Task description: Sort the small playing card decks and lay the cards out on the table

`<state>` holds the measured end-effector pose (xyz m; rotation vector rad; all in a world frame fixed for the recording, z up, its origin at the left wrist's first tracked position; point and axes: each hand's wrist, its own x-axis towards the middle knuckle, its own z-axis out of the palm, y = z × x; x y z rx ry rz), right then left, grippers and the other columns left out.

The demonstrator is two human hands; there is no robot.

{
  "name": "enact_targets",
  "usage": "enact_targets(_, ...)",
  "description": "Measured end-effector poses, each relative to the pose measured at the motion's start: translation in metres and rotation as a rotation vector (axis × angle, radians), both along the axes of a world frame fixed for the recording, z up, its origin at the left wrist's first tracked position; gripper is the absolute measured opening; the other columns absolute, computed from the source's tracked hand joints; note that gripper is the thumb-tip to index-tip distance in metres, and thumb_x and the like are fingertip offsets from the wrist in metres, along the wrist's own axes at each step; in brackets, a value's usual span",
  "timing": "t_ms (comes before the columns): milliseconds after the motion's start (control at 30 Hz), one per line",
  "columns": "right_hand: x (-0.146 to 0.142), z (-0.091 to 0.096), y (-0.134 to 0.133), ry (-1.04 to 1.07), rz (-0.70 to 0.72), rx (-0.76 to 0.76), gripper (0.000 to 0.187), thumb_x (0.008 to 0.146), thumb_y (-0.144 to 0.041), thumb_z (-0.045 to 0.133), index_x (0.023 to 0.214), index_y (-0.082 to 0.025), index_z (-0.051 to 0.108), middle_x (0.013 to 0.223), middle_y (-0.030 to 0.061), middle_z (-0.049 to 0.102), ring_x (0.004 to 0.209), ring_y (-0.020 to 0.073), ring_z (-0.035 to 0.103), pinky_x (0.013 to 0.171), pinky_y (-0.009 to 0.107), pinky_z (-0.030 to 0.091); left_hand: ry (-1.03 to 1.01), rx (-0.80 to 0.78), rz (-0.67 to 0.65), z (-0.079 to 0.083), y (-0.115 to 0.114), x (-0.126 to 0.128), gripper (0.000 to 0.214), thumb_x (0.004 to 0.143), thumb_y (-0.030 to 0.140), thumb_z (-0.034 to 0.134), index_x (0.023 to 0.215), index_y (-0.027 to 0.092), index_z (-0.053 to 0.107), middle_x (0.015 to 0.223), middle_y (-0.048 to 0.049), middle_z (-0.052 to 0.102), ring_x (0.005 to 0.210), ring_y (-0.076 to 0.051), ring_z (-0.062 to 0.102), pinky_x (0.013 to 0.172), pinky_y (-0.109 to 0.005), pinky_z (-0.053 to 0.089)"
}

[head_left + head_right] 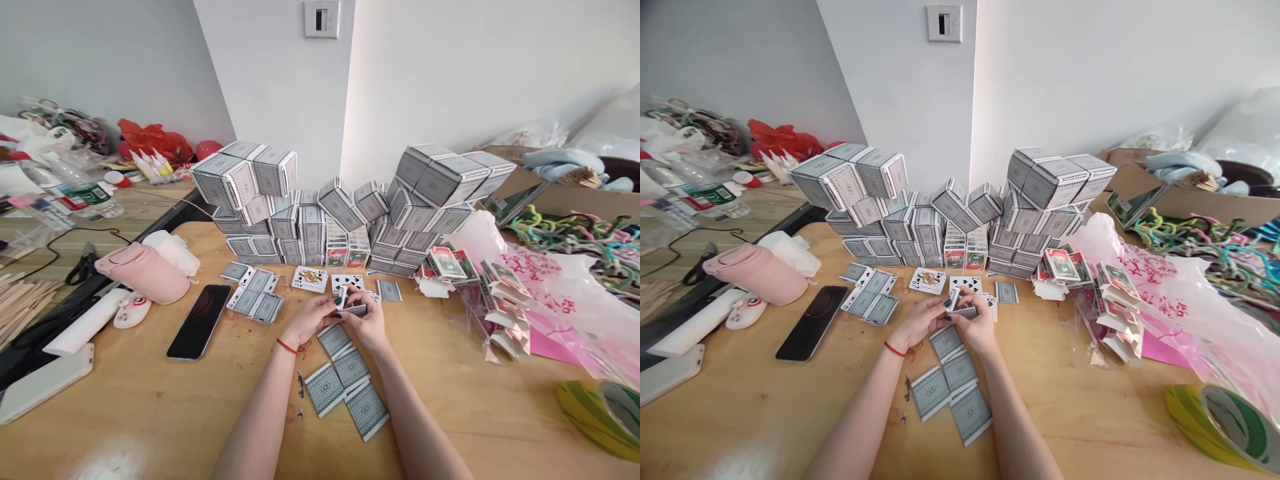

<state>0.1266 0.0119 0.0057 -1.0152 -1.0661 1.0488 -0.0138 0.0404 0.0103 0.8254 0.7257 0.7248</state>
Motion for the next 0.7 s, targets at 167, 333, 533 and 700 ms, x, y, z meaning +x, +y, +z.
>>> enact_targets(167, -0.002, -0.002, 0.001, 0.046, -0.015, -0.027, 0.030, 0.049, -0.020, 0.077, 0.073, -0.022, 0.058, 0.106, 0.0063, 0.059, 0.099, 0.0252, 0.053, 0.085, 0.038, 0.040, -0.020, -0.012, 0.036, -0.002, 0.002, -0.001, 0.025, 0.061, 0.031, 0.070, 0.074, 0.012, 0.059, 0.073, -0.0017, 0.058, 0.072, -0.012, 0.056, 0.075, -0.030, 0.045)
enact_targets(333, -0.002, -0.010, 0.005, 0.081, -0.112, -0.043, 0.046, 0.044, -0.021, 0.080, 0.085, -0.022, 0.058, 0.104, 0.0055, 0.059, 0.093, 0.0226, 0.055, 0.082, 0.037, 0.043, -0.031, 0.052, 0.088, -0.002, 0.003, -0.003, 0.027, 0.059, 0.028, 0.072, 0.076, 0.013, 0.057, 0.077, -0.0008, 0.058, 0.076, -0.013, 0.055, 0.078, -0.030, 0.043)
enact_targets(533, -0.002, -0.015, 0.008, 0.133, -0.108, -0.134, 0.062, 0.046, -0.020, 0.080, 0.101, -0.023, 0.054, 0.083, 0.0016, 0.061, 0.070, 0.0162, 0.057, 0.064, 0.030, 0.048, 0.034, 0.175, 0.151, 0.003, 0.002, 0.000, 0.024, 0.060, 0.029, 0.070, 0.066, 0.013, 0.053, 0.069, 0.0005, 0.057, 0.072, -0.012, 0.053, 0.072, -0.026, 0.040)
enact_targets(700, -0.003, -0.012, 0.006, 0.272, 0.003, -0.179, 0.050, 0.055, -0.022, 0.075, 0.100, -0.022, 0.053, 0.093, 0.0050, 0.063, 0.080, 0.0191, 0.060, 0.069, 0.034, 0.050, 0.098, 0.295, 0.212, 0.004, 0.002, 0.002, 0.021, 0.064, 0.028, 0.066, 0.066, 0.014, 0.051, 0.069, 0.0005, 0.055, 0.070, -0.011, 0.049, 0.069, -0.024, 0.038)
